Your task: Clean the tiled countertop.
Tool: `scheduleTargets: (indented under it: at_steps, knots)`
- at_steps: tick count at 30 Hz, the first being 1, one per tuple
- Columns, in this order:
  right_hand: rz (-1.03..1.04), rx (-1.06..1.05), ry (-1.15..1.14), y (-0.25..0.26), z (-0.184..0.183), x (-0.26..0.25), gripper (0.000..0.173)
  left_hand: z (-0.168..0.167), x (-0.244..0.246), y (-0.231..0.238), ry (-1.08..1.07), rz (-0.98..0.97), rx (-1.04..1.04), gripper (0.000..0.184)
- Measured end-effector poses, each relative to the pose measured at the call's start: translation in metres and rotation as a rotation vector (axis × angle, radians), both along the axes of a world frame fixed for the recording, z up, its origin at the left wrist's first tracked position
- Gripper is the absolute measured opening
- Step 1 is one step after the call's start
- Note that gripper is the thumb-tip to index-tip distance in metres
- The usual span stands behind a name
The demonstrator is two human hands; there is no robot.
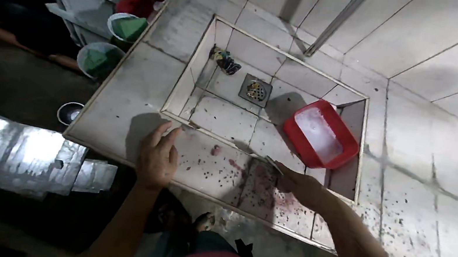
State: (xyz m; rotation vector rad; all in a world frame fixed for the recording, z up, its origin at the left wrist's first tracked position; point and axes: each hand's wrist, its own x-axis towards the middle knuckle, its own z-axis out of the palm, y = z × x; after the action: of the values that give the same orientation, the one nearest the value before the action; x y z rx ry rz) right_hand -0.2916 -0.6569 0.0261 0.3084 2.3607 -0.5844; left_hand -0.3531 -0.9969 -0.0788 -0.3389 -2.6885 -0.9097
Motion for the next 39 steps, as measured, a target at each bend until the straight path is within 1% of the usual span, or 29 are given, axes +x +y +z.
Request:
scheduleTargets:
  at_steps: [2,4,6,9,12,15,18,21,23,24,26,28,29,32,35,37,39]
  knots:
    - [0.004,0.027,-0.013,0.019,0.007,0.014,0.047,-0.002,0.000,0.001,0.024,0.005,0.003,0.041]
    - [0.032,0.078,-0.030,0.037,0.001,0.017,0.048,-0.005,-0.001,0.001,0.041,0.003,0.011,0.041]
    - [0.057,0.100,-0.019,0.025,-0.003,0.010,0.048,-0.006,-0.002,0.000,0.080,0.011,0.013,0.041]
    - [0.090,0.073,0.007,0.004,-0.010,-0.003,0.050,-0.007,-0.002,0.003,0.136,0.020,0.033,0.040]
    - [0.112,0.034,0.020,0.021,-0.005,0.008,0.049,-0.005,-0.002,0.003,0.110,0.035,0.025,0.040]
    - [0.095,0.074,-0.014,0.040,-0.008,0.020,0.049,-0.008,-0.003,0.003,0.108,0.045,0.027,0.040]
    - [0.135,0.127,-0.004,0.010,-0.015,0.002,0.050,-0.007,-0.003,0.002,0.092,0.055,0.015,0.040]
    - [0.227,0.069,0.050,-0.039,-0.019,-0.038,0.050,-0.007,-0.004,0.003,0.083,0.064,-0.005,0.040]
    - [0.267,0.057,0.054,-0.058,-0.020,-0.052,0.051,-0.007,-0.003,0.004,0.066,0.079,-0.022,0.039]
    - [0.269,0.046,0.055,-0.057,-0.018,-0.051,0.051,-0.007,-0.003,0.004,0.056,0.078,-0.021,0.039]
    - [0.254,0.014,0.057,-0.038,-0.014,-0.036,0.052,-0.007,-0.004,0.003,0.061,0.069,-0.016,0.039]
    - [0.216,0.056,0.058,-0.019,-0.013,-0.022,0.050,-0.007,-0.004,0.003,0.063,0.073,-0.007,0.039]
    - [0.220,0.079,0.055,-0.017,-0.013,-0.021,0.050,-0.007,-0.004,0.003,0.062,0.080,-0.005,0.039]
    - [0.265,0.070,0.008,-0.040,-0.015,-0.038,0.054,-0.004,-0.002,0.004,0.062,0.081,-0.010,0.039]
    - [0.289,0.053,0.048,-0.058,-0.018,-0.047,0.053,-0.006,-0.005,0.003,0.073,0.080,-0.014,0.039]
    - [0.302,0.039,0.083,-0.043,-0.015,-0.031,0.051,-0.007,-0.004,0.003,0.076,0.077,-0.006,0.039]
    - [0.299,0.069,0.134,-0.020,-0.019,-0.014,0.050,-0.005,-0.004,0.004,0.056,0.080,-0.001,0.039]
